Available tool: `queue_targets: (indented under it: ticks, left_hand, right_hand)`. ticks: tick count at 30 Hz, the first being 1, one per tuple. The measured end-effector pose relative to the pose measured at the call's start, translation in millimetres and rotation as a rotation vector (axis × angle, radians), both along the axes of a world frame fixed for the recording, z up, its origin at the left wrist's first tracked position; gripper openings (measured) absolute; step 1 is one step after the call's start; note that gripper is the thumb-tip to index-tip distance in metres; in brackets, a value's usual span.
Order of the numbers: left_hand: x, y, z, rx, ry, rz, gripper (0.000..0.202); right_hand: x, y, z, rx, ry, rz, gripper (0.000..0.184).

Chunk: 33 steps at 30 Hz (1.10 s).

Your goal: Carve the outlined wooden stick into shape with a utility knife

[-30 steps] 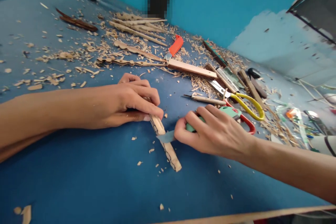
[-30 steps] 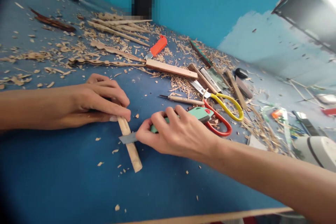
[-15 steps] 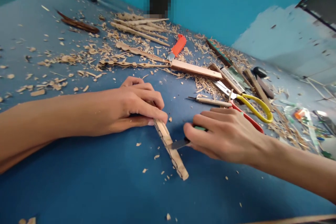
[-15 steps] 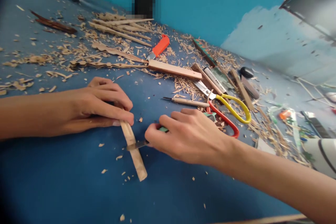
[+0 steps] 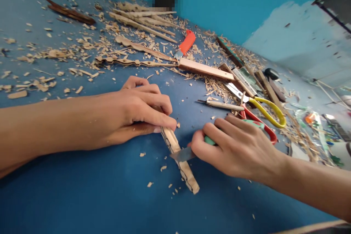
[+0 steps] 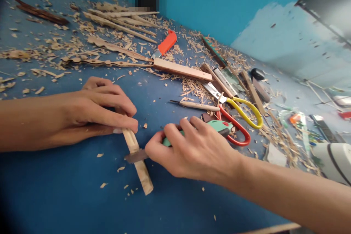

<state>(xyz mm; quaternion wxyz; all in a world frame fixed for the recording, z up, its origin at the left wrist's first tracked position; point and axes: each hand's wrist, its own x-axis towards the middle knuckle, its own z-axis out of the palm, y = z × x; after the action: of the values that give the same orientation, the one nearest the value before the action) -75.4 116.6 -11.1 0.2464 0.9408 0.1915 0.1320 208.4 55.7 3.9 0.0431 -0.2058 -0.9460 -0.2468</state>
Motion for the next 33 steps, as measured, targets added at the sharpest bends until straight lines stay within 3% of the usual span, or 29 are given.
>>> queue_targets:
  ticks: [8, 14, 16, 20, 24, 33]
  left_hand:
    - [2, -4, 11.9, -0.006, 0.094, 0.007, 0.040]
    - [0, -4, 3.8, -0.010, 0.027, 0.007, 0.039]
    - [-1, -4, 0.3, -0.007, -0.023, 0.021, 0.038]
    - [-3, -1, -1.6, -0.008, 0.030, 0.007, 0.035]
    - [-3, 2, -2.2, 0.014, -0.008, 0.001, 0.034]
    - [-5, 0, -8.8, 0.019, -0.025, 0.021, 0.033]
  right_hand:
    - [-6, -18, -5.5, 0.081, -0.092, -0.150, 0.019]
    - [-7, -25, -5.0, 0.070, -0.117, -0.283, 0.038]
    - [-1, -20, -1.8, -0.013, -0.072, -0.250, 0.036]
    - [13, -6, 12.3, -0.332, 0.085, -0.228, 0.018]
    - [14, 13, 24.1, -0.624, 0.167, -0.194, 0.048]
    - [-8, 53, 20.1, -0.805, 0.007, -0.064, 0.056]
